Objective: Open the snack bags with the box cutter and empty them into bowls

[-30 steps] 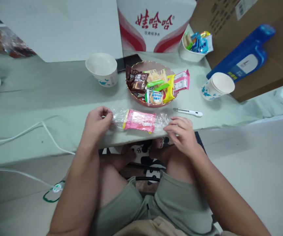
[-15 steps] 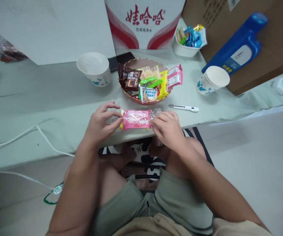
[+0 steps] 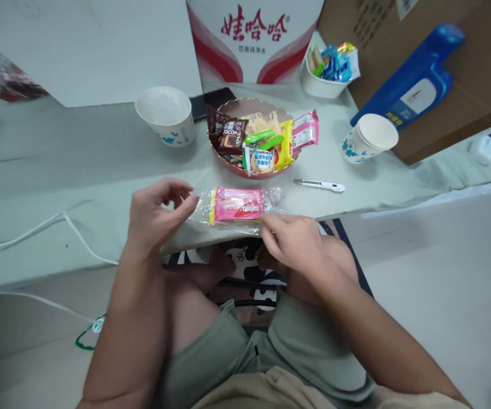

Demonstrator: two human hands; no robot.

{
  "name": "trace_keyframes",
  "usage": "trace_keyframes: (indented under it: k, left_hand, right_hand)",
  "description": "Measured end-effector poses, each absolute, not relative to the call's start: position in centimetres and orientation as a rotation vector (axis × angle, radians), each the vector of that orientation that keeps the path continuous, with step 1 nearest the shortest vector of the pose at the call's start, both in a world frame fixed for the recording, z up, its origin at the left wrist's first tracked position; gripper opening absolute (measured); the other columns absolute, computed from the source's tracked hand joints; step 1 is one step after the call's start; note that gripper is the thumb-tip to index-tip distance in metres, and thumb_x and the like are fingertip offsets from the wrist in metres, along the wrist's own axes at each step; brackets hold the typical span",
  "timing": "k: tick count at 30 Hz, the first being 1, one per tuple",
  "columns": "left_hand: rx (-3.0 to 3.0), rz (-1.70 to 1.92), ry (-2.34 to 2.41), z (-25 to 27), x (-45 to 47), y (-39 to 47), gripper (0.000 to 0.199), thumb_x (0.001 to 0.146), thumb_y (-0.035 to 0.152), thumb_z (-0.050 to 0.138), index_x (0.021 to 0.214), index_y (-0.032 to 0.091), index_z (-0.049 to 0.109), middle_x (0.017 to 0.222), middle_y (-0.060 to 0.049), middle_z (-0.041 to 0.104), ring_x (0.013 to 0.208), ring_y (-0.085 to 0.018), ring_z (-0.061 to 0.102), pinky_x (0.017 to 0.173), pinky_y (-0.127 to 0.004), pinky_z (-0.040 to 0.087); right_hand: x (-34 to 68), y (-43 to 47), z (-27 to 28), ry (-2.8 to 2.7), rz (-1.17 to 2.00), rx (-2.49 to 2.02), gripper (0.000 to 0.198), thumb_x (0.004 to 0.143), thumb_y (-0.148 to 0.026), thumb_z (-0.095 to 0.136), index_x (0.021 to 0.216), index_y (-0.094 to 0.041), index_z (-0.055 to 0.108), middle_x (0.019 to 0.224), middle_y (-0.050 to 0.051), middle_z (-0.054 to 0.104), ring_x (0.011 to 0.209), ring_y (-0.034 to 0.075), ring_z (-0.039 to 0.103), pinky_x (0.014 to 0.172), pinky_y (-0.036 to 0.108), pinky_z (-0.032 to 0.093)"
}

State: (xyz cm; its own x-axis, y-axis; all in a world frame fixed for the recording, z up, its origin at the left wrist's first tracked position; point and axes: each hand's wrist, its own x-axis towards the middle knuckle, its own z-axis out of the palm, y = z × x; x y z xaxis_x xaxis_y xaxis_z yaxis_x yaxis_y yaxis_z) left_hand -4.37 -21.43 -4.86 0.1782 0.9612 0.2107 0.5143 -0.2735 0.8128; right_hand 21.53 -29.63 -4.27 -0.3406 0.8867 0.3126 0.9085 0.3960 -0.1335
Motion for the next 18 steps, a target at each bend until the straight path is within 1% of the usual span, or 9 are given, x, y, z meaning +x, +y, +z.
trace_keyframes:
  k: [2, 4, 6, 8, 10, 12, 13, 15, 18]
  left_hand:
    - [1.938, 0.938, 1.51, -5.3, -5.0, -21.0, 0.032, 0.078, 0.033, 0.071, 0.107, 0.019, 0.072, 0.106, -0.007, 0.068, 0.096, -0.02, 0.065, 0.087, -0.033, 0.055]
    - [1.999, 0.709, 1.466, -5.8, -5.7, -20.8, 0.054, 0.074, 0.032, 0.075, 0.125, 0.019, 0.067, 0.129, -0.011, 0.061, 0.12, -0.026, 0.061, 0.103, -0.037, 0.052]
    - [2.001, 0.462, 1.347, -6.2, -6.1, -20.7, 0.071, 0.073, 0.03, 0.076, 0.14, 0.016, 0.058, 0.138, -0.013, 0.056, 0.124, -0.027, 0.06, 0.106, -0.038, 0.05]
    - [1.984, 0.31, 1.292, -6.3, -6.1, -20.8, 0.083, 0.073, 0.028, 0.075, 0.151, 0.014, 0.048, 0.141, -0.015, 0.055, 0.119, -0.027, 0.063, 0.101, -0.036, 0.052]
    - [1.968, 0.255, 1.36, -6.1, -5.5, -20.8, 0.082, 0.076, 0.027, 0.072, 0.153, 0.014, 0.046, 0.131, -0.014, 0.063, 0.109, -0.026, 0.065, 0.095, -0.036, 0.052]
    - [1.943, 0.24, 1.46, -5.7, -4.8, -20.8, 0.06, 0.082, 0.03, 0.066, 0.14, 0.014, 0.059, 0.104, -0.009, 0.071, 0.094, -0.026, 0.066, 0.085, -0.036, 0.051]
    - [1.92, 0.25, 1.484, -5.5, -4.4, -20.8, 0.048, 0.084, 0.032, 0.062, 0.129, 0.015, 0.066, 0.09, -0.006, 0.069, 0.086, -0.025, 0.065, 0.08, -0.036, 0.049]
    - [1.861, 0.332, 1.452, -5.4, -4.0, -20.8, 0.039, 0.083, 0.033, 0.06, 0.118, 0.018, 0.07, 0.076, -0.002, 0.064, 0.074, -0.022, 0.061, 0.071, -0.033, 0.046]
    - [1.753, 0.518, 1.336, -6.0, -4.0, -20.8, 0.059, 0.075, 0.021, 0.06, 0.134, 0.02, 0.061, 0.075, 0.001, 0.06, 0.068, -0.019, 0.058, 0.066, -0.03, 0.045]
  right_hand:
    - [20.4, -28.8, -3.8, -2.337, -0.06, -1.526, 0.03, 0.097, -0.019, 0.047, 0.096, -0.018, 0.078, 0.078, 0.006, 0.073, 0.073, 0.019, 0.066, 0.066, 0.03, 0.041]
    - [19.1, -27.9, -3.1, -2.463, 0.041, -1.504, 0.032, 0.097, -0.019, 0.046, 0.096, -0.019, 0.078, 0.09, 0.008, 0.074, 0.084, 0.021, 0.067, 0.071, 0.03, 0.044]
    - [17.8, -27.2, -2.6, -2.611, 0.188, -1.59, 0.031, 0.098, -0.019, 0.048, 0.098, -0.022, 0.079, 0.103, 0.007, 0.074, 0.086, 0.02, 0.067, 0.067, 0.031, 0.042]
    - [16.7, -26.9, -2.3, -2.705, 0.301, -1.745, 0.032, 0.098, -0.02, 0.048, 0.109, -0.026, 0.078, 0.112, 0.005, 0.073, 0.082, 0.019, 0.066, 0.06, 0.031, 0.037]
    - [16.0, -26.9, -2.3, -2.715, 0.313, -1.889, 0.041, 0.099, -0.022, 0.047, 0.131, -0.032, 0.069, 0.115, 0.005, 0.071, 0.079, 0.019, 0.065, 0.057, 0.031, 0.034]
    - [15.7, -27.0, -2.7, -2.664, 0.267, -1.977, 0.053, 0.099, -0.023, 0.047, 0.15, -0.034, 0.053, 0.114, 0.006, 0.07, 0.083, 0.021, 0.066, 0.059, 0.031, 0.037]
    - [15.6, -27.1, -3.0, -2.64, 0.24, -1.987, 0.056, 0.099, -0.024, 0.048, 0.154, -0.032, 0.049, 0.113, 0.008, 0.07, 0.086, 0.022, 0.066, 0.061, 0.031, 0.04]
    - [15.6, -27.0, -3.7, -2.61, 0.18, -1.94, 0.054, 0.097, -0.024, 0.051, 0.152, -0.027, 0.052, 0.113, 0.011, 0.069, 0.098, 0.027, 0.065, 0.072, 0.035, 0.047]
    - [15.6, -26.8, -4.9, -2.551, 0.079, -1.81, 0.05, 0.093, -0.022, 0.056, 0.143, -0.02, 0.059, 0.127, 0.017, 0.064, 0.116, 0.033, 0.059, 0.095, 0.044, 0.049]
